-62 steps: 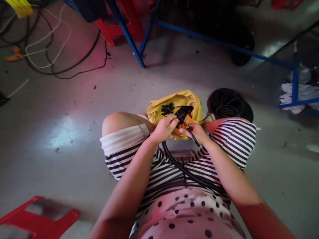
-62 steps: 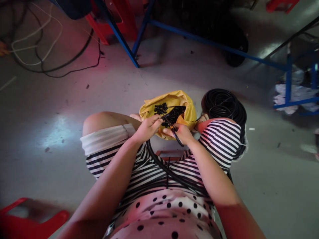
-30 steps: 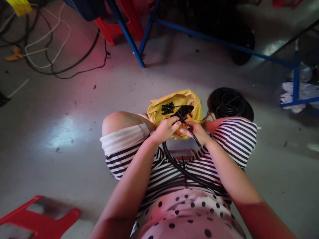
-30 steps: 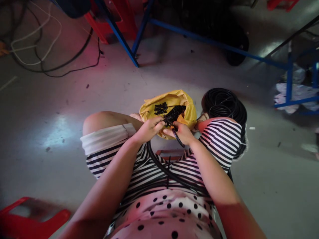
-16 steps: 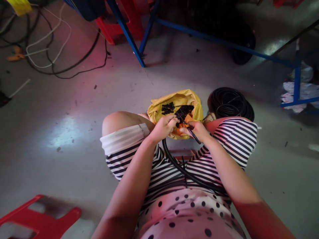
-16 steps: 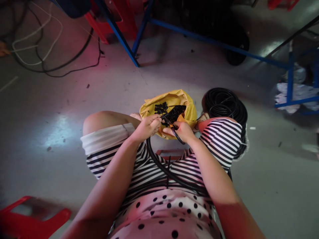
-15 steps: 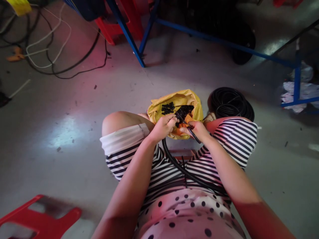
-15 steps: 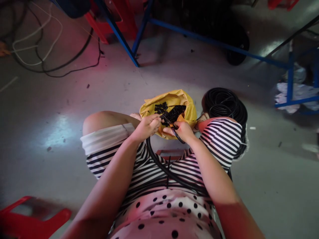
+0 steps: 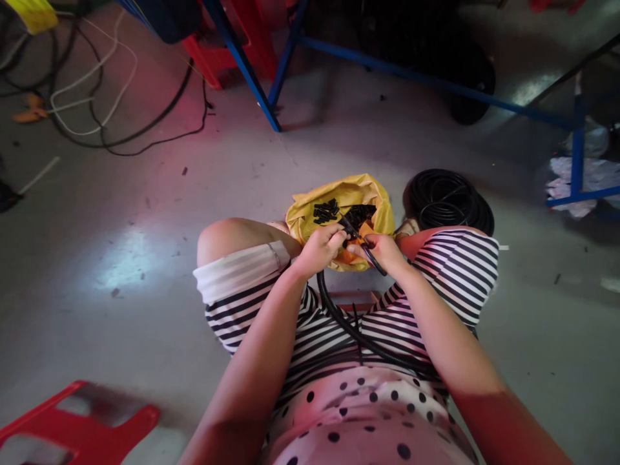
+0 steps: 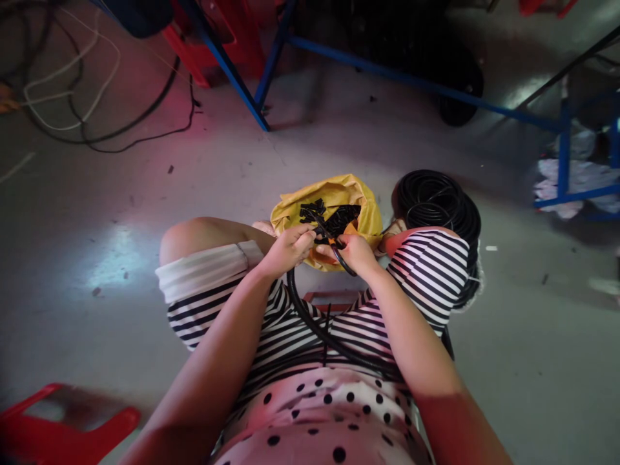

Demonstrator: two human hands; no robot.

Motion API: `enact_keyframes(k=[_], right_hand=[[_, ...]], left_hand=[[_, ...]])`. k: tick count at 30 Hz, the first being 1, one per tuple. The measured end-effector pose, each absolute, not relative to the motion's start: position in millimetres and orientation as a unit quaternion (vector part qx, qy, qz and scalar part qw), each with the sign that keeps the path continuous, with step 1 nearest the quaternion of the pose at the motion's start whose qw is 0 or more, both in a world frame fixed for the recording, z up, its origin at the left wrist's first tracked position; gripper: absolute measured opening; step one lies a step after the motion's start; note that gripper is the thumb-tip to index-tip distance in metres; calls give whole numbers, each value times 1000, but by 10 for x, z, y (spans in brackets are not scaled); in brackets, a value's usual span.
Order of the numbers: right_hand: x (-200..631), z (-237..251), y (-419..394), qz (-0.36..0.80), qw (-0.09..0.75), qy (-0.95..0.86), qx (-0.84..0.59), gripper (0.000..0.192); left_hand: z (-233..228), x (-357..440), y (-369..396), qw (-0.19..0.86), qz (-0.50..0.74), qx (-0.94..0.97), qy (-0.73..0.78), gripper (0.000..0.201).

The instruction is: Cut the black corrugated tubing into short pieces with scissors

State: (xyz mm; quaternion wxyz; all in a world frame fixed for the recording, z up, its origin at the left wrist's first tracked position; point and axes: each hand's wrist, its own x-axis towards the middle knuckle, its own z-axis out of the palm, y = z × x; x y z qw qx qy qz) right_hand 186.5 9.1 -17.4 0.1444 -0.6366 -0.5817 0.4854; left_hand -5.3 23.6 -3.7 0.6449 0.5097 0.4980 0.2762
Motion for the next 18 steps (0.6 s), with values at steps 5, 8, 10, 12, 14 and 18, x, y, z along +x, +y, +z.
enact_keyframes(k=[5,8,10,12,14,18], right_hand=[[1848,-174,88,518,202,-530,-640,56],[1808,-96,91,564,273,-475,-619,48],[1787,-45,101,574,291,-468,-605,45],[1783,-19,114,568,295,-471,-607,44],[1802,-26,127,549,311,-461,-624,42],[1869,-99,154,509,384,-390,-665,43]], left_hand=[[40,-14,224,686,263,444,513,17],[65,7,204,730,214,417,497,18],[56,19,185,745,188,423,480,22],[34,28,164,750,184,424,472,26],[15,32,145,758,191,404,476,28],[16,39,124,784,190,380,452,35]])
